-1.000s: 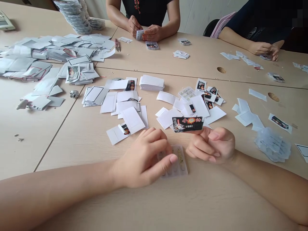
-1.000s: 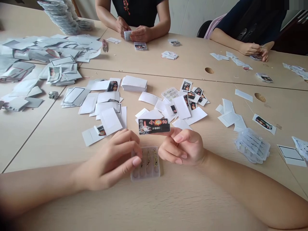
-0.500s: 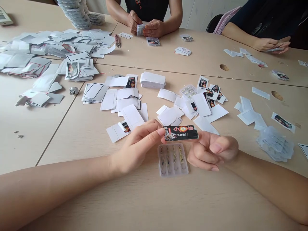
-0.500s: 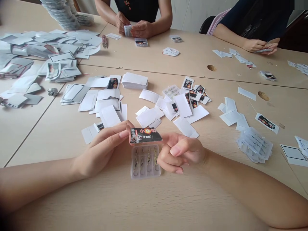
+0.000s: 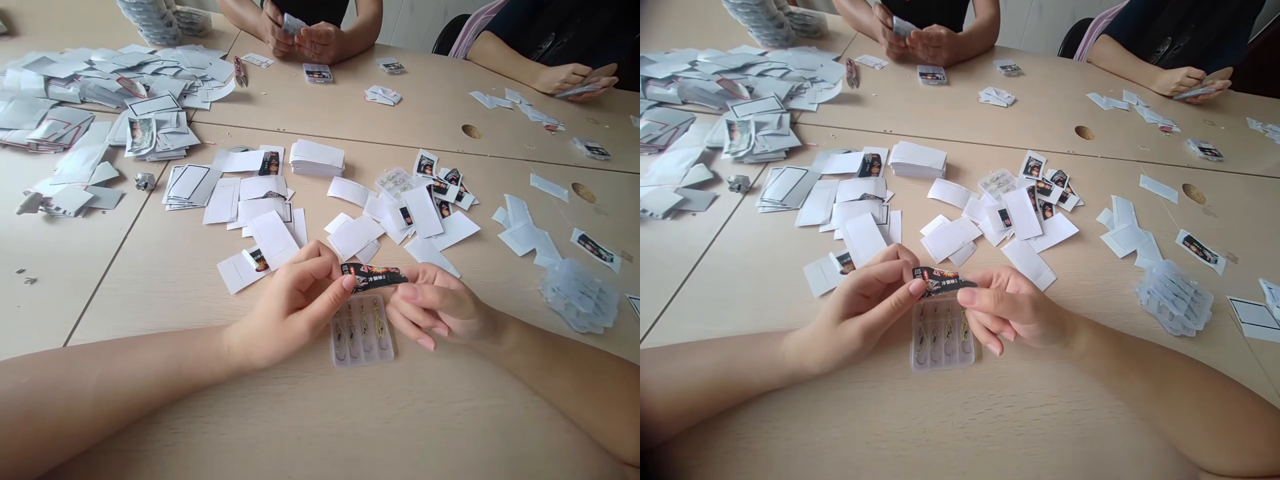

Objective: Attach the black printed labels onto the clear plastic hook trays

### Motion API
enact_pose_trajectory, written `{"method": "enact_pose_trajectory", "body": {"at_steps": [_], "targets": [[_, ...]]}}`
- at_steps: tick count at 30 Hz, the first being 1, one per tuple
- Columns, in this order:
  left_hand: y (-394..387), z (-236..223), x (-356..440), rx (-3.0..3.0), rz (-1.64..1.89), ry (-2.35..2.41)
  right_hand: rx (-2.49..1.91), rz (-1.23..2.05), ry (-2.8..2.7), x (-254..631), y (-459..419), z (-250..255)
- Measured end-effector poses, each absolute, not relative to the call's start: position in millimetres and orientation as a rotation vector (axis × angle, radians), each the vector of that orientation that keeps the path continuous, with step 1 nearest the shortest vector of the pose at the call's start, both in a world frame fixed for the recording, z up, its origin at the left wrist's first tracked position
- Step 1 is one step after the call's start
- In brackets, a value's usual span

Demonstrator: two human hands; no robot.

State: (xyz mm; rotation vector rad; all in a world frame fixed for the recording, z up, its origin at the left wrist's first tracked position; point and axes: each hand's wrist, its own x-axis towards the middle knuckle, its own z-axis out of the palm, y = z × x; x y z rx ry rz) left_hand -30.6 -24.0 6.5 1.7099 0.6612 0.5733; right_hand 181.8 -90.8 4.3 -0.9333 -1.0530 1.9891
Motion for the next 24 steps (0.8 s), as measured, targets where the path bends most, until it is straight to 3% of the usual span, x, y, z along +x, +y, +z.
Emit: {"method": "enact_pose_trajectory", "body": {"at_steps": [8, 13, 24], "targets": [[-28, 10, -34, 1.908, 0.616, 0.571, -1.248, 1.62, -1.415, 179, -97, 8], [-28, 13, -34, 1.968, 0.673, 0.549, -1.337, 1.417, -1.355, 181, -100, 0], [-28, 15, -37, 1.975, 0.488, 0.662, -1.461, 1.128, -1.567, 178, -101, 0]]}}
